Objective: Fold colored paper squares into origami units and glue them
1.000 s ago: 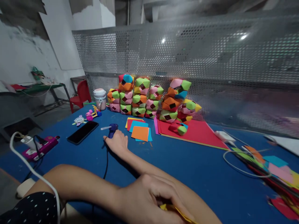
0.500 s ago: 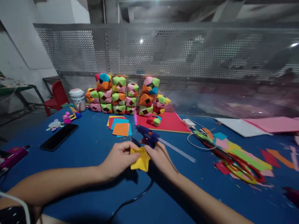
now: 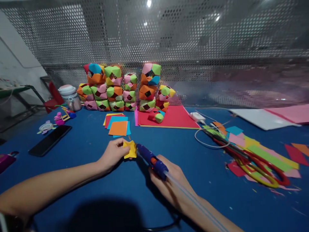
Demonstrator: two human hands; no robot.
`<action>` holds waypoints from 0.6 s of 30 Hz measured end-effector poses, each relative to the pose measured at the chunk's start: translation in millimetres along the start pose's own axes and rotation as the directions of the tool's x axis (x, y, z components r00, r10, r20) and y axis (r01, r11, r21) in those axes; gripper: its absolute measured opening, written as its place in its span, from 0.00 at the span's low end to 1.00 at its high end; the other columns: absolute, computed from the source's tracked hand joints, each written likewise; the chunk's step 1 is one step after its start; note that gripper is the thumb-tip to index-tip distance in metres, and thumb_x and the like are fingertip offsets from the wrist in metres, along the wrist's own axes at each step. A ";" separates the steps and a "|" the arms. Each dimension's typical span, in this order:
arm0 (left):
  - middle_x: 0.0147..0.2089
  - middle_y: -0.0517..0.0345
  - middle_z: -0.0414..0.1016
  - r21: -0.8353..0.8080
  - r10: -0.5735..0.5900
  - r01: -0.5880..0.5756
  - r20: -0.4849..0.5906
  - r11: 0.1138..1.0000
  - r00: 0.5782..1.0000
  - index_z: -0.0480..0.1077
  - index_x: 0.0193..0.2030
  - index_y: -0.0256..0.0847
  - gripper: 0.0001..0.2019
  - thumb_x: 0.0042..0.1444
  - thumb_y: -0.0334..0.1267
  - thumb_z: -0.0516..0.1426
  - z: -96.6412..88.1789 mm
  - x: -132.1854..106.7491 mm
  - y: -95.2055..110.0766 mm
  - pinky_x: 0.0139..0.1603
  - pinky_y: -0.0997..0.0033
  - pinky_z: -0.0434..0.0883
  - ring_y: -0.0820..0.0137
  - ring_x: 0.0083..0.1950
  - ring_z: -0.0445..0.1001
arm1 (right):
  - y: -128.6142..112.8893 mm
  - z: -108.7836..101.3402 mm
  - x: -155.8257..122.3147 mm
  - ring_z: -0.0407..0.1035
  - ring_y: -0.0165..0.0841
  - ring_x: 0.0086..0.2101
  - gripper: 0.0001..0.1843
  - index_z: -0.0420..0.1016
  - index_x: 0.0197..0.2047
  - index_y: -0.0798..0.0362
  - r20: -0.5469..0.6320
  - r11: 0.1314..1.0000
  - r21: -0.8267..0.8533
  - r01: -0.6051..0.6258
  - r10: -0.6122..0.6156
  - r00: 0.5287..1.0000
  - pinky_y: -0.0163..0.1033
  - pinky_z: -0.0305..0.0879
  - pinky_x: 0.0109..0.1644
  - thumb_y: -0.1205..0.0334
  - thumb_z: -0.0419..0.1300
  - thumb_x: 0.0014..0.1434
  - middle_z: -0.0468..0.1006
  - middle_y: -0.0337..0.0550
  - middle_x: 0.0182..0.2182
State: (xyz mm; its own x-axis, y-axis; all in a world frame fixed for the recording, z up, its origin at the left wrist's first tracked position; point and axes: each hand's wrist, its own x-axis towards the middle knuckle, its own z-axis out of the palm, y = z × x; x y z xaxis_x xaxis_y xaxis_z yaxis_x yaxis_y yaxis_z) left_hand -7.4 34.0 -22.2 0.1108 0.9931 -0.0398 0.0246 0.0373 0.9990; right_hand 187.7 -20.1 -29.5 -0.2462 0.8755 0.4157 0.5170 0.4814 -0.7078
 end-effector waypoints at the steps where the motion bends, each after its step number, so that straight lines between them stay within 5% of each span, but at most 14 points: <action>1: 0.22 0.60 0.73 -0.001 -0.002 0.002 0.000 1.000 1.000 0.66 0.27 0.35 0.05 0.42 0.26 0.52 0.2 1.0 -0.6 0.22 0.77 0.67 0.73 0.21 0.72 | 0.9 0.1 -0.2 0.62 0.29 0.21 0.07 0.65 0.26 0.51 0.007 1.000 -0.017 -0.008 0.008 1.000 0.33 0.62 0.24 0.61 0.53 0.55 0.67 0.36 0.21; 12: 0.27 0.62 0.73 -0.100 -0.026 0.030 0.036 0.995 0.999 0.68 0.37 0.36 0.13 0.42 0.24 0.52 2.8 -2.6 -3.3 0.23 0.76 0.70 0.74 0.22 0.73 | -0.6 5.7 -2.1 0.62 0.28 0.22 0.07 0.65 0.28 0.51 0.066 0.994 -0.040 -0.097 0.100 0.993 0.32 0.62 0.27 0.60 0.53 0.56 0.67 0.35 0.22; 18: 0.26 0.56 0.74 -0.150 -0.055 0.062 0.050 0.987 0.997 0.68 0.33 0.32 0.08 0.45 0.25 0.51 2.8 -6.8 -1.7 0.23 0.76 0.69 0.74 0.21 0.73 | -5.3 1.1 -3.5 0.65 0.31 0.24 0.10 0.68 0.31 0.53 -0.024 0.969 -0.026 -0.244 0.244 0.970 0.35 0.64 0.29 0.55 0.54 0.55 0.72 0.40 0.24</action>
State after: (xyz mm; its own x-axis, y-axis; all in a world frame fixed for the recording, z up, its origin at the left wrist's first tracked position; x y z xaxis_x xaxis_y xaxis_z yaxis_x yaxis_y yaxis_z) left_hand -5.4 26.9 -23.7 0.1583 0.9828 -0.0955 -0.1180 0.1148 0.9863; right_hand 184.9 -25.6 -27.9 -0.0929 0.9653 0.2442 0.5827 0.2516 -0.7728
